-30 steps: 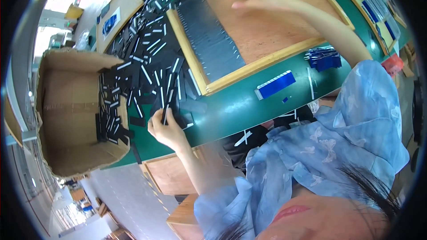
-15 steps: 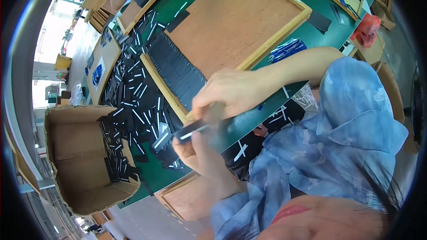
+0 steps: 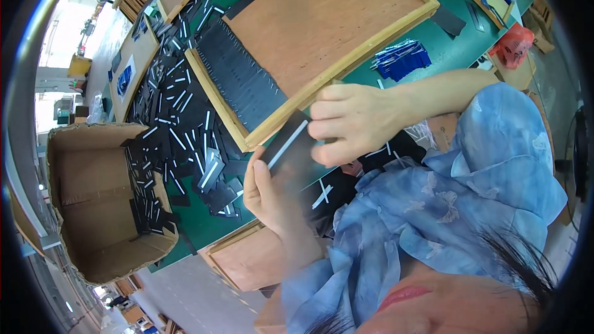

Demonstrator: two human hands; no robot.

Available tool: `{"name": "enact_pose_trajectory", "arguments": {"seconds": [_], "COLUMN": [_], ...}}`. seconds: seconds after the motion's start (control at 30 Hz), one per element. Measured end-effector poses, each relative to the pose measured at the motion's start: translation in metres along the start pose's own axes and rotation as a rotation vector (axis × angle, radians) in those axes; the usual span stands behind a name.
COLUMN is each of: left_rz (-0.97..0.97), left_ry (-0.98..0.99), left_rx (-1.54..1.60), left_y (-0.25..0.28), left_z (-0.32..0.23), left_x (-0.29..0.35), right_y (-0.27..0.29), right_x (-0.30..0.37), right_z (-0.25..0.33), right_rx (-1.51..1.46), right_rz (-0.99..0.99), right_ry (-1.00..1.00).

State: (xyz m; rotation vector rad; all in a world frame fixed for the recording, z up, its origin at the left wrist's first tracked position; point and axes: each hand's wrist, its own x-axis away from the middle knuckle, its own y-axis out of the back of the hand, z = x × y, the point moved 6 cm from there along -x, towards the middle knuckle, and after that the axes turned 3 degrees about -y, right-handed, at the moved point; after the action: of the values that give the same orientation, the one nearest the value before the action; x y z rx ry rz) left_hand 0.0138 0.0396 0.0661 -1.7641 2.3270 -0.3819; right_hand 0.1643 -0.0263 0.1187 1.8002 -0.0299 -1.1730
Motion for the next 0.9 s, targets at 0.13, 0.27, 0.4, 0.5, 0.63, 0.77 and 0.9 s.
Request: {"name": "enact_pose_trajectory", "arguments": {"seconds": [0.13, 0.27, 0.4, 0.5, 0.63, 0.77, 0.9], "left_rz": [0.114, -0.080, -0.064, -0.155, -0.150, -0.165, -0.163], "left_ry": [0.126, 0.077, -0.008, -0.080, -0.099, -0.081, -0.085], "left_rx": [-0.111, -0.107, -0.038, -0.057, -0.077, -0.062, -0.099], "left_y": [-0.024, 0.013, 0.027, 0.028, 0.028, 0.023, 0.025], "left_z": [0.021, 0.020, 0.020, 0.017, 0.021, 0.021, 0.024], "left_x": [0.004, -0.001, -0.002, 0.001, 0.000, 0.002, 0.003], "right_y": [0.000, -0.002, -0.011, -0.017, -0.007, -0.008, 0.000], "right_x": [0.002, 0.019, 0.058, 0.082, 0.093, 0.100, 0.097], "right_z": [-0.027, -0.001, 0.018, -0.004, -0.050, -0.056, -0.052], "right_rx": [0.040, -0.062, -0.494, -0.564, -0.382, -0.332, -0.200], "right_rz": [-0.041, 0.296, 0.286, 0.401, 0.245, 0.262, 0.238], "right_ry": [-0.120, -0.055, -0.200, -0.385, -0.697, -0.717, -0.607]}}
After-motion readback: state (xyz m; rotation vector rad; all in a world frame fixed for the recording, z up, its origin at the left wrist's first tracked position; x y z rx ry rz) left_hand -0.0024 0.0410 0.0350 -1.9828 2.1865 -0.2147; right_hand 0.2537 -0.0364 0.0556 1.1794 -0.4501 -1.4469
